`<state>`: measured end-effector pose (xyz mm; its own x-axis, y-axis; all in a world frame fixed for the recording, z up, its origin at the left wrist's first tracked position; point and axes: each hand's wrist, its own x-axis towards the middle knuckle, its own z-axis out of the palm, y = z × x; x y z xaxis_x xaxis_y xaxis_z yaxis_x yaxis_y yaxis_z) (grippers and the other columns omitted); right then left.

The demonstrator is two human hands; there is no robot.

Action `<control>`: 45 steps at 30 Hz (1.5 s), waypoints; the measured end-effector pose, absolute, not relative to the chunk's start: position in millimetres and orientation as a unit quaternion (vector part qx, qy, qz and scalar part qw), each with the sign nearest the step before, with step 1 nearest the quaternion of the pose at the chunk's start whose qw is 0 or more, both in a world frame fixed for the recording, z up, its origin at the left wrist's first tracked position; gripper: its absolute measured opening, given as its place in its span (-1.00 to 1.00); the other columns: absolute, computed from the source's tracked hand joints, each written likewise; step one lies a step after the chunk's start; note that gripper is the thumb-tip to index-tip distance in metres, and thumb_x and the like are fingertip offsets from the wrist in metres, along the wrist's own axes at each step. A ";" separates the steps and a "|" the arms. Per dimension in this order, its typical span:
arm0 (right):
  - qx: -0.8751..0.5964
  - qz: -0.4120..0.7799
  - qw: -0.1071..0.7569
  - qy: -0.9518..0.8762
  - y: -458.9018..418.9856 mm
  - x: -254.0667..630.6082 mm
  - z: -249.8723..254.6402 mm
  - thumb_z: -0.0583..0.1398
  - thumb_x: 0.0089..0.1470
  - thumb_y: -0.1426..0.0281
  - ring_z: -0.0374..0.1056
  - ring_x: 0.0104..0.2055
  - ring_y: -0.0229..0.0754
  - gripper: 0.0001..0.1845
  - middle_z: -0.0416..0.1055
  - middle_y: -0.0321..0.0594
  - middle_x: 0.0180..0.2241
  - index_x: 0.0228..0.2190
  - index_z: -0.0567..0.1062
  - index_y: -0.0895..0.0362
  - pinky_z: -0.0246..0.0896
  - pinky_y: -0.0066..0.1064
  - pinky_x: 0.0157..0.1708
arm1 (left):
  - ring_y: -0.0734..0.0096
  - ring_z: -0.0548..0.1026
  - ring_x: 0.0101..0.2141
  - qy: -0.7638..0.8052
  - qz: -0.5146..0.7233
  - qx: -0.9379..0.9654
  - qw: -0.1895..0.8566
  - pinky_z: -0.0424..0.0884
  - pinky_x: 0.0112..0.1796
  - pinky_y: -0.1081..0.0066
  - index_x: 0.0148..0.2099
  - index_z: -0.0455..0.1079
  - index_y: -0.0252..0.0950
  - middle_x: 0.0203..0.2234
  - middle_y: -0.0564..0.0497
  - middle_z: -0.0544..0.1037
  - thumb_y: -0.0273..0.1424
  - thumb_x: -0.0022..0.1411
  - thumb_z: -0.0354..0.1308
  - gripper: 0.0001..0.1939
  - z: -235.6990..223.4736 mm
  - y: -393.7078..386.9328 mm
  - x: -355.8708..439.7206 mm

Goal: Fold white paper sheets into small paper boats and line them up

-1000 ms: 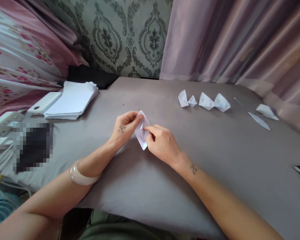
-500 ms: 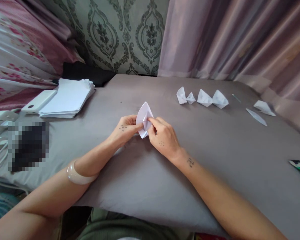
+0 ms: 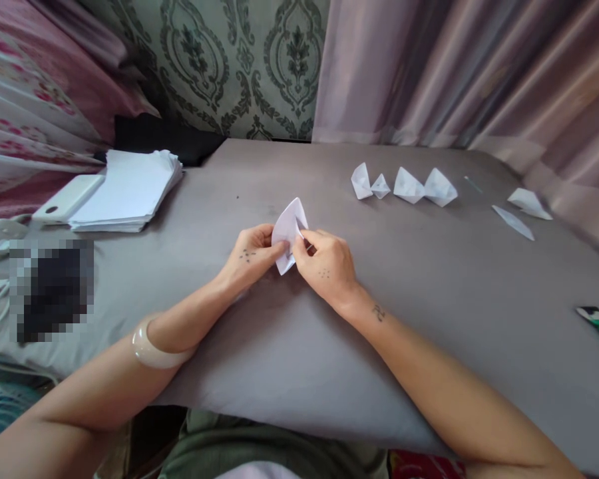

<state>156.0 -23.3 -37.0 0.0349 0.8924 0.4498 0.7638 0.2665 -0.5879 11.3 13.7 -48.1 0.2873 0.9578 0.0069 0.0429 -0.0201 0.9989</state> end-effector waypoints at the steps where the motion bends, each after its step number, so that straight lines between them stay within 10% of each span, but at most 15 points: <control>1: -0.596 0.079 0.395 -0.694 -23.3 156.6 -36.6 0.07 0.14 0.38 0.25 -0.50 -0.26 -0.69 0.39 -0.26 -0.57 -0.57 0.48 0.12 0.13 -0.43 -0.45 | 0.49 0.42 -0.49 0.428 0.415 0.577 0.558 0.28 -0.49 0.53 -0.30 0.43 -0.39 -0.52 0.04 0.49 -0.48 0.03 0.14 -0.86 -47.9 13.8 11.6; 16: -0.603 0.078 0.385 -0.695 -21.6 156.1 -42.7 0.10 0.13 0.37 0.28 -0.48 -0.26 -0.74 0.42 -0.23 -0.51 -0.51 0.53 0.12 0.14 -0.43 -0.43 | 0.52 0.41 -0.52 0.382 0.398 0.506 0.663 0.36 -0.44 0.51 -0.37 0.42 -0.39 -0.56 0.03 0.47 -0.34 0.13 0.17 -0.82 -44.9 10.0 16.5; 28: -0.603 0.040 0.272 -0.749 -31.1 148.3 -38.8 0.04 0.12 0.43 0.24 -0.43 -0.25 -0.79 0.35 -0.23 -0.45 -0.46 0.44 0.12 0.03 -0.40 -0.40 | 0.51 0.39 -0.58 0.477 0.374 0.589 0.535 0.27 -0.57 0.57 -0.49 0.39 -0.37 -0.65 0.07 0.40 -0.37 0.08 0.10 -0.82 -57.7 22.7 8.1; 40: -0.569 0.122 0.297 -0.757 -20.6 157.3 -34.4 0.05 0.10 0.47 0.29 -0.43 -0.28 -0.75 0.45 -0.21 -0.42 -0.39 0.55 0.14 0.11 -0.45 -0.34 | 0.44 0.50 -0.51 0.471 0.394 0.507 0.605 0.47 -0.49 0.45 -0.01 0.37 -0.38 -0.47 0.01 0.53 -0.51 0.08 0.15 -0.63 -43.7 21.8 9.4; 45: -0.547 0.188 0.247 -0.777 -14.8 161.4 -25.2 0.03 0.02 0.54 0.31 -0.41 -0.28 -0.69 0.50 -0.24 -0.40 -0.40 0.57 0.13 0.09 -0.47 -0.36 | 0.45 0.47 -0.56 0.483 0.392 0.519 0.587 0.42 -0.57 0.48 -0.22 0.39 -0.40 -0.53 0.00 0.50 -0.38 0.15 0.15 -0.81 -43.3 26.4 7.4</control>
